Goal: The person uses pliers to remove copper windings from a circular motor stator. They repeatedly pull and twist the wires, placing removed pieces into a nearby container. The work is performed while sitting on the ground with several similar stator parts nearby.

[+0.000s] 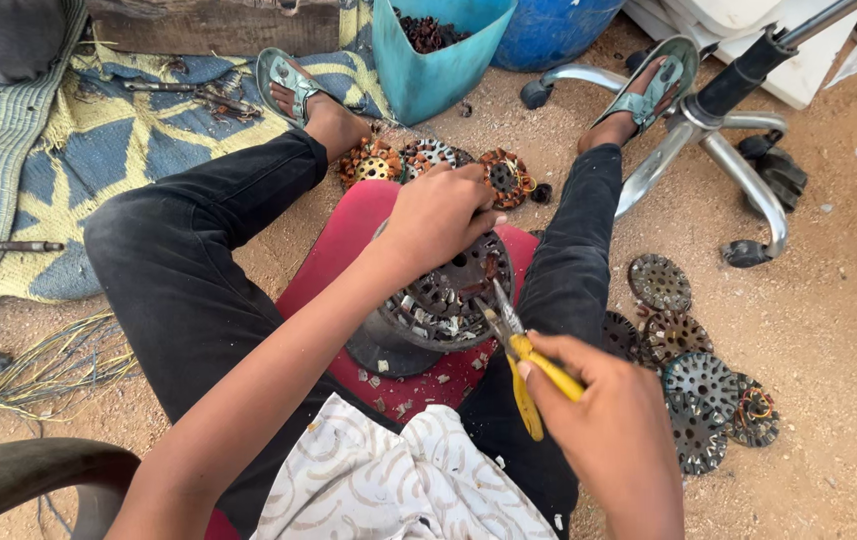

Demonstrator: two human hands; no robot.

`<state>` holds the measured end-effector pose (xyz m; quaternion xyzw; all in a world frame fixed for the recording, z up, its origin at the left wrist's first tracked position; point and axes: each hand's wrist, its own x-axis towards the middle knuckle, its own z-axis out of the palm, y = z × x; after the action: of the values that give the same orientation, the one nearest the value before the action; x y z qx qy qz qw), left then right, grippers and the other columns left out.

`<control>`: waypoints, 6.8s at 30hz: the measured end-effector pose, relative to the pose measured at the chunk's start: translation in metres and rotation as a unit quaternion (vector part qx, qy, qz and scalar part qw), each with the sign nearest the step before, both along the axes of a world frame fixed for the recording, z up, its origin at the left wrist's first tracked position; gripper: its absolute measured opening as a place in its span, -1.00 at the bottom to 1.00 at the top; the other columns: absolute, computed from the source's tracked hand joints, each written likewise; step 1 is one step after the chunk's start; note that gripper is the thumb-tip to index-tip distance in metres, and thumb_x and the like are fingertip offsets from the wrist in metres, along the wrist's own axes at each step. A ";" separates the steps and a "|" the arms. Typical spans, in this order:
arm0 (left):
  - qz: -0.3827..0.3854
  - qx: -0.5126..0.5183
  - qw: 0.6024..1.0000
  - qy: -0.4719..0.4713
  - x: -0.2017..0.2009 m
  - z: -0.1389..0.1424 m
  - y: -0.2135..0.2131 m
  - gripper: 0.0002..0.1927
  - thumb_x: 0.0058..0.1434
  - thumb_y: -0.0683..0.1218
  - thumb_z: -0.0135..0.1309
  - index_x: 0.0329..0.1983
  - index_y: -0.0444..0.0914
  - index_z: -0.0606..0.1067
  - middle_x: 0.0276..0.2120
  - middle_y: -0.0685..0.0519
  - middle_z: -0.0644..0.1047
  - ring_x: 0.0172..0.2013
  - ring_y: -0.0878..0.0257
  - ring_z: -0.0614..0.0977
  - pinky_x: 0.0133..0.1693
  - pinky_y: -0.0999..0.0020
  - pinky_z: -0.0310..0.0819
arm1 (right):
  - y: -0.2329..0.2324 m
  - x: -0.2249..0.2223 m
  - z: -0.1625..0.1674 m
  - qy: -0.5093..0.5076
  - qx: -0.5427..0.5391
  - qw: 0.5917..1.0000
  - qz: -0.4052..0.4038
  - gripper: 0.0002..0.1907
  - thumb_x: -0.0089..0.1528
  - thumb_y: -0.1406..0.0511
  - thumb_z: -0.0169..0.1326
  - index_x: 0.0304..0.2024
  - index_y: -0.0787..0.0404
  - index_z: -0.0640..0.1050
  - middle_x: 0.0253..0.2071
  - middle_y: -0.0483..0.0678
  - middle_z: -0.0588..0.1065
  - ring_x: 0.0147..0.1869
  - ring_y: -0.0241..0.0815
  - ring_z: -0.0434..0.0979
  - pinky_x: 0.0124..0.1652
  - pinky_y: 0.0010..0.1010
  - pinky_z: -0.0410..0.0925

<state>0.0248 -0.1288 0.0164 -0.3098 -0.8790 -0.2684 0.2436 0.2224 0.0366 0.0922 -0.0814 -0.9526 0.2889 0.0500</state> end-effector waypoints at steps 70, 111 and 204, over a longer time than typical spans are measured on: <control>-0.458 0.179 0.812 -0.315 0.053 0.064 -0.050 -0.76 0.28 -0.11 0.26 -0.01 -0.26 0.60 -0.14 0.11 0.64 -0.07 0.33 0.64 0.03 0.38 0.54 | -0.010 0.010 -0.070 0.210 -0.107 0.969 0.074 -0.67 -0.02 0.52 0.17 -0.19 0.37 0.48 -0.24 0.03 0.48 -0.25 -0.10 0.63 -0.22 -0.36 0.48; -0.357 0.035 0.895 -0.267 0.063 0.060 -0.048 -0.52 0.29 0.22 0.12 -0.46 -0.28 0.52 -0.56 0.04 0.51 -0.50 0.24 0.54 -0.38 0.29 0.39 | -0.019 0.013 -0.069 0.183 -0.057 0.980 0.058 -0.60 0.04 0.30 0.41 -0.51 0.34 0.41 -0.12 0.05 0.59 -0.20 -0.08 0.66 -0.23 -0.32 0.45; -0.135 0.213 0.967 -0.031 0.028 0.027 -0.017 -0.64 0.07 -0.18 0.27 -0.07 -0.31 0.47 -0.21 -0.15 0.56 -0.20 -0.07 0.63 -0.14 0.15 0.52 | 0.038 -0.034 -0.013 0.068 0.147 0.987 0.013 -0.66 0.00 0.10 0.38 -0.20 0.01 0.74 -0.41 -0.10 0.59 -0.39 -0.08 0.60 -0.36 -0.26 0.39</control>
<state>0.0530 -0.1455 0.0435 -0.3577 -0.7588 -0.4895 0.2380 0.1884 0.0743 0.0791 -0.0405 -0.9800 0.1514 0.1223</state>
